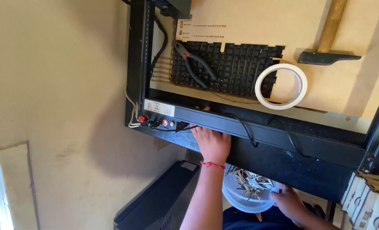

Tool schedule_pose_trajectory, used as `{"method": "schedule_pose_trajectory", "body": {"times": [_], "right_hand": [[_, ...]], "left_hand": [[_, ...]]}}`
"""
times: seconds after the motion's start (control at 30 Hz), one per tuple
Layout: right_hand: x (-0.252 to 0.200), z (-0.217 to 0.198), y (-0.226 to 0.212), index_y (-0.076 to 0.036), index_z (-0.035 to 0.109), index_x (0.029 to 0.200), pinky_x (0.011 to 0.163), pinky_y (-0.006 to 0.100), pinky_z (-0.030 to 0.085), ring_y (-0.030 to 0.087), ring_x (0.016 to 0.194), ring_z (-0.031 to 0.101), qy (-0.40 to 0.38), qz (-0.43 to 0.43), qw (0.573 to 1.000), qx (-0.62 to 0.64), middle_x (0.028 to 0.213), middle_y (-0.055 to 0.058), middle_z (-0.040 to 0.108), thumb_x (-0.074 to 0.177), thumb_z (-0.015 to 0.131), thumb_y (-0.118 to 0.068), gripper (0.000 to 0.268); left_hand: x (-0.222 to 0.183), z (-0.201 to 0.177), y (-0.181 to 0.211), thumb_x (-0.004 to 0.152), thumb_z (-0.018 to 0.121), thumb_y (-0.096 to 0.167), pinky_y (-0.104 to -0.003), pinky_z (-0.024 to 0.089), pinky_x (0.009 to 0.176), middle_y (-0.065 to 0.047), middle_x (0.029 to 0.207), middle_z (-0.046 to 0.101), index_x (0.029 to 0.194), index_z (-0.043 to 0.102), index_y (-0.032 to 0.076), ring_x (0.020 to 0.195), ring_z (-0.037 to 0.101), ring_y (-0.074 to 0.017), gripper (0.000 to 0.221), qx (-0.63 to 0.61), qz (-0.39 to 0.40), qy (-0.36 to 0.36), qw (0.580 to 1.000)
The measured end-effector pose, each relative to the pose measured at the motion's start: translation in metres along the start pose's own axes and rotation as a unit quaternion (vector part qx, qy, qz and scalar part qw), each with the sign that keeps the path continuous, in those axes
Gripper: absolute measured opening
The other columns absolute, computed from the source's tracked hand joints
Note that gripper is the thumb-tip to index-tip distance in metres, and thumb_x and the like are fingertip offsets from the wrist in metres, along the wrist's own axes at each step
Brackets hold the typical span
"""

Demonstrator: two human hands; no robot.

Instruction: Clearing wooden scraps and debris from a production desk into a bucket.

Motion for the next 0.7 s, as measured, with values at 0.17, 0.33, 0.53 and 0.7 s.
{"method": "schedule_pose_trajectory", "body": {"times": [0.17,0.33,0.53,0.7], "right_hand": [[0.003,0.003,-0.001,-0.008,0.060,0.132,0.077,0.036,0.058,0.027,0.097,0.073,-0.001,0.011,1.000,0.028,0.108,0.017,0.074,0.095,0.057,-0.021,0.039],[0.007,0.007,0.008,-0.013,0.053,0.137,0.073,0.036,0.055,0.026,0.093,0.074,0.019,-0.033,0.999,0.019,0.110,0.014,0.073,0.090,0.055,-0.026,0.048],[0.001,0.006,-0.001,-0.015,0.038,0.151,0.074,0.034,0.061,0.027,0.104,0.075,0.009,-0.003,1.000,-0.010,0.133,0.015,0.065,0.096,0.055,-0.026,0.059],[-0.006,0.006,-0.009,-0.015,0.032,0.154,0.081,0.035,0.060,0.027,0.111,0.072,0.002,0.014,1.000,0.002,0.142,0.014,0.058,0.096,0.054,-0.026,0.063]], "left_hand": [[0.009,0.003,0.000,0.094,0.056,0.034,-0.061,0.024,0.118,-0.030,0.150,0.040,0.144,0.031,-0.017,0.147,0.024,-0.0486,0.076,0.029,0.081,0.063,0.994],[0.022,0.002,0.006,0.081,0.069,0.041,-0.056,0.022,0.114,-0.027,0.159,0.023,0.126,0.048,0.008,0.146,0.026,-0.0450,0.060,-0.065,-0.082,0.023,0.994],[0.015,-0.001,0.002,0.085,0.068,0.040,-0.057,0.038,0.105,-0.021,0.148,0.045,0.131,0.053,0.006,0.135,0.045,-0.0421,0.059,-0.035,-0.002,0.103,0.994],[-0.010,0.020,-0.019,0.082,0.056,0.033,-0.058,0.024,0.118,-0.015,0.089,0.056,0.097,0.043,0.003,0.098,0.054,-0.0397,0.035,0.067,0.002,-0.018,0.998]]}}
Point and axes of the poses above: each hand's wrist, its own x-axis towards the middle knuckle, its own z-axis out of the palm, y = z × x, the point moved 1 cm from there along x, towards the middle knuckle
